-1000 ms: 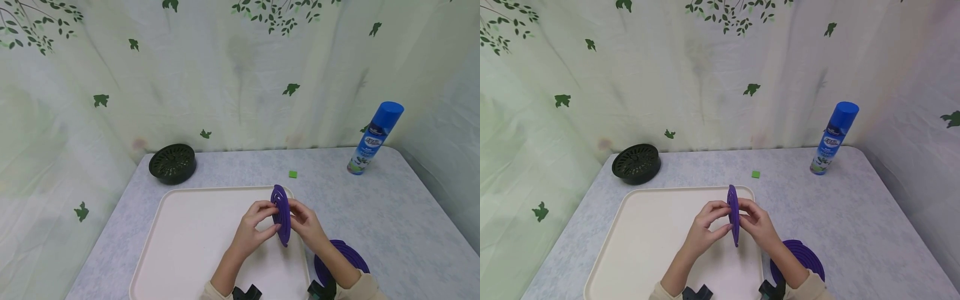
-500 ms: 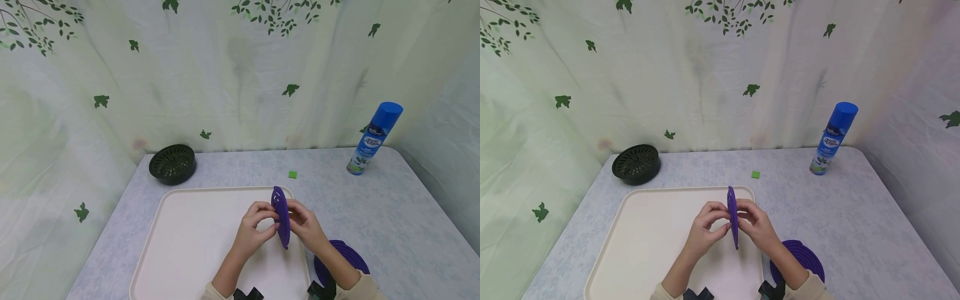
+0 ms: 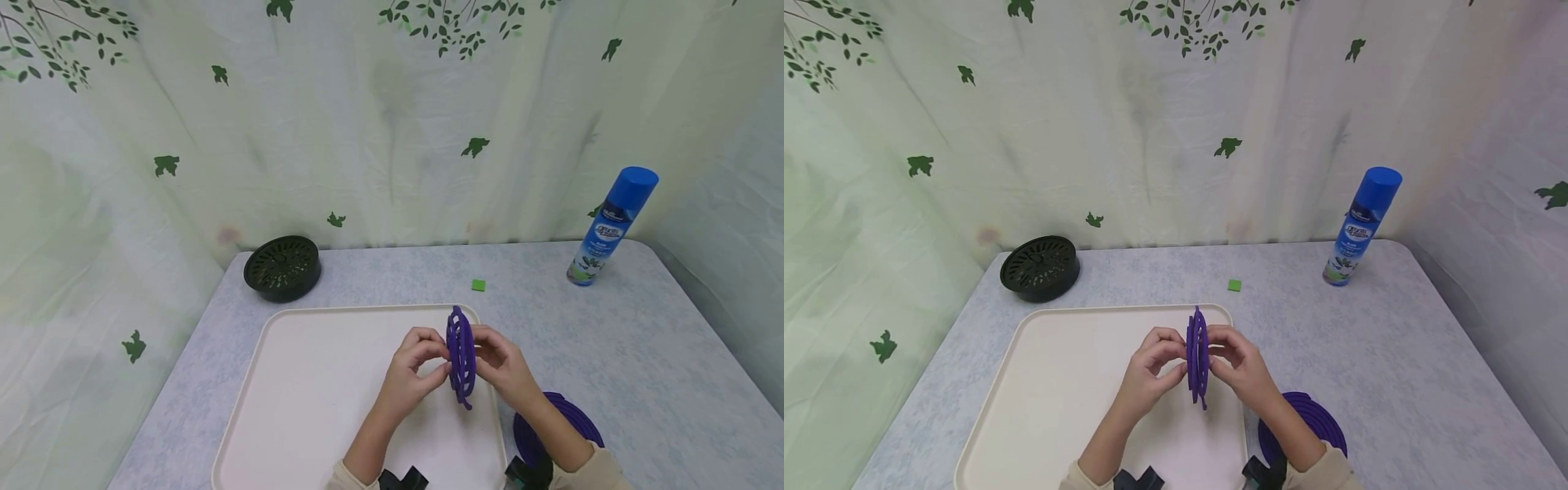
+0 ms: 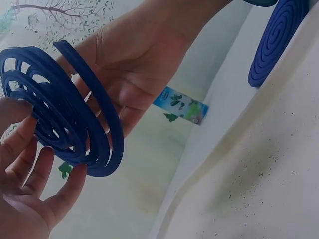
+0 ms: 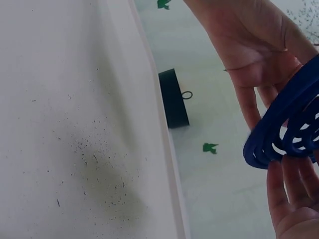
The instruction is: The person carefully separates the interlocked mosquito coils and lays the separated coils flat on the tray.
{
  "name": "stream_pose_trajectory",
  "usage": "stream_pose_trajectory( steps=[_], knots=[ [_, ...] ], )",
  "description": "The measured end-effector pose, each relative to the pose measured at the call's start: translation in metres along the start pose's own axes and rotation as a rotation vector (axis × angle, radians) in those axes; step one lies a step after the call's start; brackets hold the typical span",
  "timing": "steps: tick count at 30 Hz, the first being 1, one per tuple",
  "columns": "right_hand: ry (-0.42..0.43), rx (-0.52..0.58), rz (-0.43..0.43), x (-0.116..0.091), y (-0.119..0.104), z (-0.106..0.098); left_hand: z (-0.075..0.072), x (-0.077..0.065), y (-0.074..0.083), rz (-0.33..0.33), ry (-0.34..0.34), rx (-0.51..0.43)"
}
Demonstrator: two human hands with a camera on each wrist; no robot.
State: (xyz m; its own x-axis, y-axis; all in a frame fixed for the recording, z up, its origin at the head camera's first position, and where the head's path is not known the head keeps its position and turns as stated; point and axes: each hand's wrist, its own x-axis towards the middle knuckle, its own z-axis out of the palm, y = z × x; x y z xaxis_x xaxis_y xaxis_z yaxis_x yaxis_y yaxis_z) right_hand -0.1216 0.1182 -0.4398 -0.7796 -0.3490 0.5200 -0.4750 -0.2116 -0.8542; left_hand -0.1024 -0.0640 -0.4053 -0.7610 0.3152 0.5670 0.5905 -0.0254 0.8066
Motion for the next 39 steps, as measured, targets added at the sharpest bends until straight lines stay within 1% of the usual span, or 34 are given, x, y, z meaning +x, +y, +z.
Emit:
stream_pose_trajectory(
  steps=[2,4,9,14,16,20,23,27,31,35,37,39],
  knots=[
    [-0.005,-0.001,0.008,0.0,0.0,0.0,0.0,0.0,0.0,-0.021,-0.029,-0.036],
    [-0.006,-0.013,0.014,0.001,-0.001,0.001,0.0,-0.001,0.0,-0.048,-0.05,-0.045],
    [0.005,-0.075,0.009,0.0,-0.001,0.002,-0.002,-0.002,0.003,-0.098,-0.06,-0.053],
    [0.028,-0.129,0.026,-0.002,0.0,0.0,-0.003,-0.001,0.006,-0.139,-0.098,-0.122],
    [0.032,-0.111,0.038,-0.002,0.0,0.0,-0.003,0.0,0.007,-0.15,-0.128,-0.125],
    [0.024,-0.039,0.07,-0.003,0.001,0.002,-0.002,0.0,0.005,-0.132,-0.176,-0.118],
    [0.026,-0.023,0.093,-0.004,0.002,0.003,-0.002,-0.003,-0.004,-0.143,-0.177,-0.132],
    [0.044,-0.045,0.109,-0.004,0.003,0.004,-0.003,-0.007,-0.017,-0.203,-0.163,-0.156],
    [0.068,-0.023,0.126,-0.004,0.002,0.007,-0.002,-0.008,-0.02,-0.238,-0.155,-0.133],
    [0.106,-0.001,0.17,-0.003,0.001,0.011,0.0,-0.008,-0.02,-0.237,-0.163,-0.112],
    [0.118,-0.017,0.189,-0.003,0.001,0.012,-0.001,-0.008,-0.02,-0.218,-0.164,-0.118],
    [0.123,-0.037,0.184,-0.003,0.001,0.013,-0.002,-0.007,-0.02,-0.206,-0.165,-0.132]
  ],
)
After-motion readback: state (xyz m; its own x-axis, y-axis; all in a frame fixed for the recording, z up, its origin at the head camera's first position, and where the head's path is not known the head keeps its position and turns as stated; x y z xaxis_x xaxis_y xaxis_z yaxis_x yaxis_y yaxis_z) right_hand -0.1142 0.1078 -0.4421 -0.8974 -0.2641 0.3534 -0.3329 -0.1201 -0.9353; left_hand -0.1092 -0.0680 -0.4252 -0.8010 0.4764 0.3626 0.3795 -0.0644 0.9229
